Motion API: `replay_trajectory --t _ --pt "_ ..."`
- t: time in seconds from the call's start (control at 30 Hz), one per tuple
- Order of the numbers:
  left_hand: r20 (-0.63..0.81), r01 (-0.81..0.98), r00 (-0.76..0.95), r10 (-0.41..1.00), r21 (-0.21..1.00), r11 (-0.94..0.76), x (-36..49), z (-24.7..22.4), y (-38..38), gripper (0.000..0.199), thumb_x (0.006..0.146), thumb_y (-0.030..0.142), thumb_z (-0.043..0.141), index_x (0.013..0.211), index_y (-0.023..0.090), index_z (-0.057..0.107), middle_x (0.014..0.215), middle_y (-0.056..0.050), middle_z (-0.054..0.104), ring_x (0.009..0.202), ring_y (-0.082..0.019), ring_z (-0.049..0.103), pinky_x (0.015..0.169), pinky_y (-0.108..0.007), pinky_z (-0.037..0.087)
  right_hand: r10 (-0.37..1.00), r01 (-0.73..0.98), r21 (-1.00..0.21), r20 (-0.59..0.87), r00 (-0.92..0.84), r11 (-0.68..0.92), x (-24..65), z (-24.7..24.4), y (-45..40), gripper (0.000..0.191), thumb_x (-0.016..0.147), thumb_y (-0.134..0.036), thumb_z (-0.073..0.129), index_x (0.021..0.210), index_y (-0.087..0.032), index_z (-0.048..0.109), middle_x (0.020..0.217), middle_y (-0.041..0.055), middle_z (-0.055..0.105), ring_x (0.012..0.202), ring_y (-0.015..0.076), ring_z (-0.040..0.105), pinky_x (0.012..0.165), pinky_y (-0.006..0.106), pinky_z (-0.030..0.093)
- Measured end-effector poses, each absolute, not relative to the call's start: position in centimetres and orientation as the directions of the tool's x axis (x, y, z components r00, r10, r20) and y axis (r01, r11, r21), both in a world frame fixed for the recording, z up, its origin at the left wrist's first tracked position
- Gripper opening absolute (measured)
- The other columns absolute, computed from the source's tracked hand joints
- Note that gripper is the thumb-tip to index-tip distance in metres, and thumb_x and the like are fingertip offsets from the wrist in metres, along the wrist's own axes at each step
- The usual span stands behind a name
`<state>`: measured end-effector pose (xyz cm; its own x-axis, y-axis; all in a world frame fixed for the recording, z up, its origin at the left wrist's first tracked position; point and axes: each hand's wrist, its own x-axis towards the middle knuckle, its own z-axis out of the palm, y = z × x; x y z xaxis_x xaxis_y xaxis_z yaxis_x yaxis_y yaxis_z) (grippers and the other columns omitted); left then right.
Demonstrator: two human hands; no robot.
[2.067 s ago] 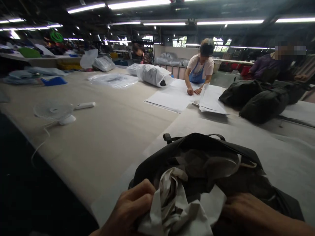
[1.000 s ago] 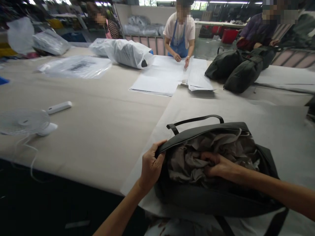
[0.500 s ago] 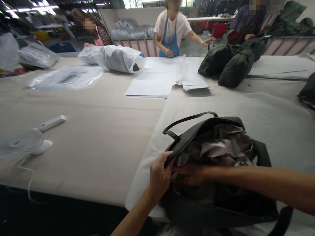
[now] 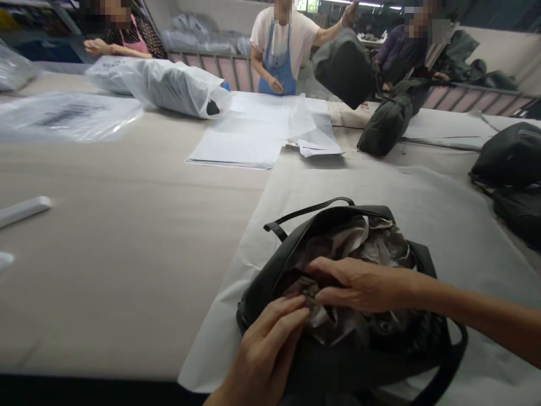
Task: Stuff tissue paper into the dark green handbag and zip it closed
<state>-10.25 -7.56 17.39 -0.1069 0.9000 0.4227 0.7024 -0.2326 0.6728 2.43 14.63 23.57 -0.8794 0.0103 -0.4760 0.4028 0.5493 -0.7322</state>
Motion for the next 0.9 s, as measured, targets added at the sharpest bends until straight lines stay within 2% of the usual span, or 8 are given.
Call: replay_trajectory --t 0.1,0.2,0.3,0.4,0.53,0.73,0.8,0.9 --pt "0.238 0.798 -0.032 0.971 0.591 -0.119 -10.2 17.9 -5.2 0.058 0.093 0.014 0.061 0.148 0.025 0.045 0.153 -0.009 0.051 0.146 -0.028 0.041 0.117 -0.045 0.045 0.087 0.32 -0.546 -0.409 -0.909 0.774 4.9 23.7 15.7 0.022 0.102 -0.022 0.042 0.099 -0.015 0.062 0.095 0.0084 0.068 0.087 0.0203 0.062 0.079 0.032 0.046" --pt "0.019 0.856 0.004 1.0 0.516 -0.014 -10.5 18.5 -2.7 0.085 0.079 0.02 0.077 0.154 0.024 0.037 0.155 -0.013 0.048 0.14 -0.037 0.047 0.109 -0.053 0.051 0.016 0.171 -0.389 -0.37 -0.929 0.905 7.0 22.8 16.3 0.017 0.098 -0.016 0.047 0.091 -0.015 0.062 0.098 0.0081 0.067 0.094 0.0223 0.061 0.086 0.035 0.045" --pt "-0.097 0.892 0.037 0.995 0.453 0.011 -11.3 18.5 -1.7 0.052 0.081 0.017 0.072 0.131 0.023 0.059 0.125 -0.011 0.068 0.113 -0.034 0.066 0.091 -0.047 0.059 0.046 0.16 -0.297 -0.359 -0.932 0.941 8.4 22.2 17.0 0.008 0.094 -0.017 0.057 0.094 -0.017 0.065 0.099 0.0066 0.069 0.099 0.0236 0.062 0.091 0.038 0.044" --pt "0.016 0.86 0.078 0.997 0.505 -0.076 -12.7 18.2 -2.5 0.008 0.094 0.016 0.055 0.094 0.022 0.059 0.093 -0.005 0.067 0.083 -0.023 0.068 0.071 -0.032 0.055 0.065 0.171 -0.297 -0.334 -0.94 0.939 9.0 22.0 17.8 0.009 0.094 -0.02 0.06 0.099 -0.018 0.067 0.103 0.006 0.07 0.103 0.0234 0.063 0.094 0.037 0.043" --pt "0.208 0.67 -0.056 0.976 0.733 -0.118 -14.3 17.9 -5.2 0.008 0.099 0.015 0.05 0.1 0.023 0.052 0.094 -0.001 0.062 0.079 -0.012 0.063 0.069 -0.019 0.051 0.063 0.173 -0.319 -0.326 -0.943 0.932 9.0 21.2 18.2 0.01 0.096 -0.021 0.058 0.098 -0.018 0.067 0.101 0.0057 0.07 0.099 0.0219 0.064 0.092 0.036 0.045" --pt "0.295 0.395 -0.463 0.836 0.913 -0.103 -13.7 17.8 -7.6 0.009 0.098 0.019 0.057 0.093 0.025 0.054 0.096 0.0 0.06 0.094 -0.011 0.062 0.071 -0.013 0.053 0.018 0.11 -0.34 -0.263 -0.965 0.934 9.3 19.0 18.6 0.007 0.094 -0.018 0.06 0.095 -0.017 0.067 0.097 0.0064 0.07 0.094 0.021 0.065 0.091 0.034 0.046" --pt "0.282 0.366 -0.525 0.803 0.927 -0.086 -13.2 17.7 -7.6 0.009 0.097 0.018 0.06 0.093 0.025 0.055 0.095 0.0 0.061 0.095 -0.011 0.063 0.074 -0.014 0.054 0.0 0.089 -0.362 -0.238 -0.971 0.928 9.3 21.0 17.9 0.003 0.09 -0.016 0.064 0.089 -0.017 0.066 0.091 0.0051 0.069 0.088 0.02 0.064 0.086 0.033 0.046" --pt "0.278 0.419 -0.465 0.84 0.905 -0.068 -12.4 18.1 -6.5 0.01 0.095 0.014 0.06 0.094 0.024 0.059 0.095 -0.001 0.062 0.092 -0.013 0.064 0.079 -0.02 0.056 -0.007 0.027 -0.46 -0.073 -0.997 0.887 8.3 27.0 15.9 0.016 0.092 -0.012 0.058 0.079 -0.021 0.058 0.073 -0.0016 0.062 0.067 0.0142 0.054 0.065 0.029 0.041"
